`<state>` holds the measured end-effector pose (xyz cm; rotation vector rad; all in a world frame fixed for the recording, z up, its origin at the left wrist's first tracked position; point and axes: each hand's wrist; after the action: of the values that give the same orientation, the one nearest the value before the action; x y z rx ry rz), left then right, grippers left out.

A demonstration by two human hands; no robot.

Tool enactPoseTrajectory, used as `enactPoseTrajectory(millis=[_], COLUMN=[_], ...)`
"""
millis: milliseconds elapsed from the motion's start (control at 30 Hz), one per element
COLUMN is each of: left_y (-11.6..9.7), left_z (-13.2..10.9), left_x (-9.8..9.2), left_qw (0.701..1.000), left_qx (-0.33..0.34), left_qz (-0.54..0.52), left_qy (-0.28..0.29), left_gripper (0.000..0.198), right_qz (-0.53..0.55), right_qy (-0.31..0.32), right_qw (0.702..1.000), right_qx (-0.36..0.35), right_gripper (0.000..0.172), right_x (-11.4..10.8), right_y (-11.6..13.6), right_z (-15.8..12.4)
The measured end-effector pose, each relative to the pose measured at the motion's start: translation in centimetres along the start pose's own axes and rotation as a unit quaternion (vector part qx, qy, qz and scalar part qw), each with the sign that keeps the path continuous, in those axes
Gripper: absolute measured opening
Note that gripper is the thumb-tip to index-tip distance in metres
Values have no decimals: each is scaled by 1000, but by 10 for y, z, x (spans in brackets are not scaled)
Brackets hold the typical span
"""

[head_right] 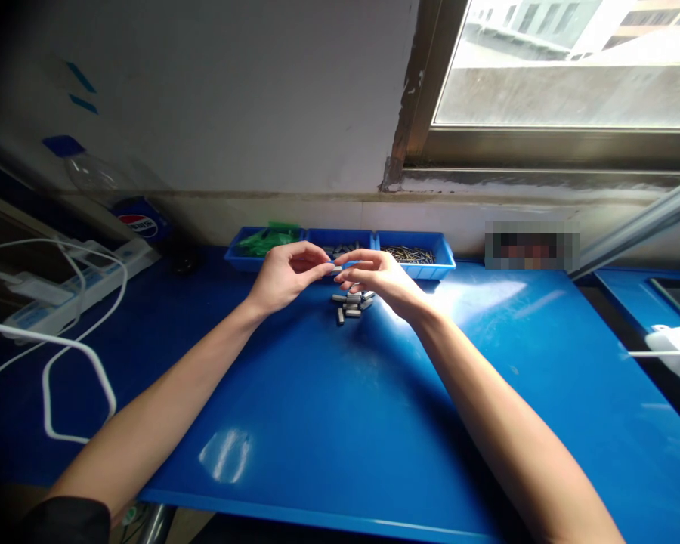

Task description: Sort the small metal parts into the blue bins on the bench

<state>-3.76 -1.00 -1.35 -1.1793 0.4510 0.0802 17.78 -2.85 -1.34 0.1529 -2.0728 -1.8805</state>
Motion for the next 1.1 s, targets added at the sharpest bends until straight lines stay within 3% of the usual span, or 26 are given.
enactPoseTrajectory(millis=[333, 533, 667, 767, 867, 1100], left_y=[5, 11, 16, 15, 13, 18], left_z=[-1, 0, -2, -6, -7, -6], left_x=[10, 11, 11, 9, 8, 4], left_qw=[993, 993, 999, 982, 949, 931], left_qx=[-57, -55, -39, 37, 104, 104], left_qz=[-102, -103, -5, 126, 207, 276], left_qy=[25, 8, 37, 132, 216, 214], left_gripper=[45, 36, 18, 13, 20, 18], right_qz=[37, 32, -11, -31, -13, 12], right_qy=[-7, -21, -84, -161, -182, -182], right_qw=[998, 999, 996, 984, 980, 982], right_qx=[42, 39, -18, -67, -77, -44], right_gripper=[38, 39, 39, 42, 44, 29], right_x=[0, -1, 0, -3, -5, 2], right_y=[-6, -4, 0, 2, 2, 6], right_z=[2, 3, 3, 4, 6, 4])
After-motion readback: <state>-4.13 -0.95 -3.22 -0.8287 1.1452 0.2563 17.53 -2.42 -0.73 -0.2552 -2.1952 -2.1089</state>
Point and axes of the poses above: each hand's wrist, its own z-axis towards the middle knuckle, its own x-axis out of the palm, y = z × x, and after that the axes turned 6 degrees about z, right-handed
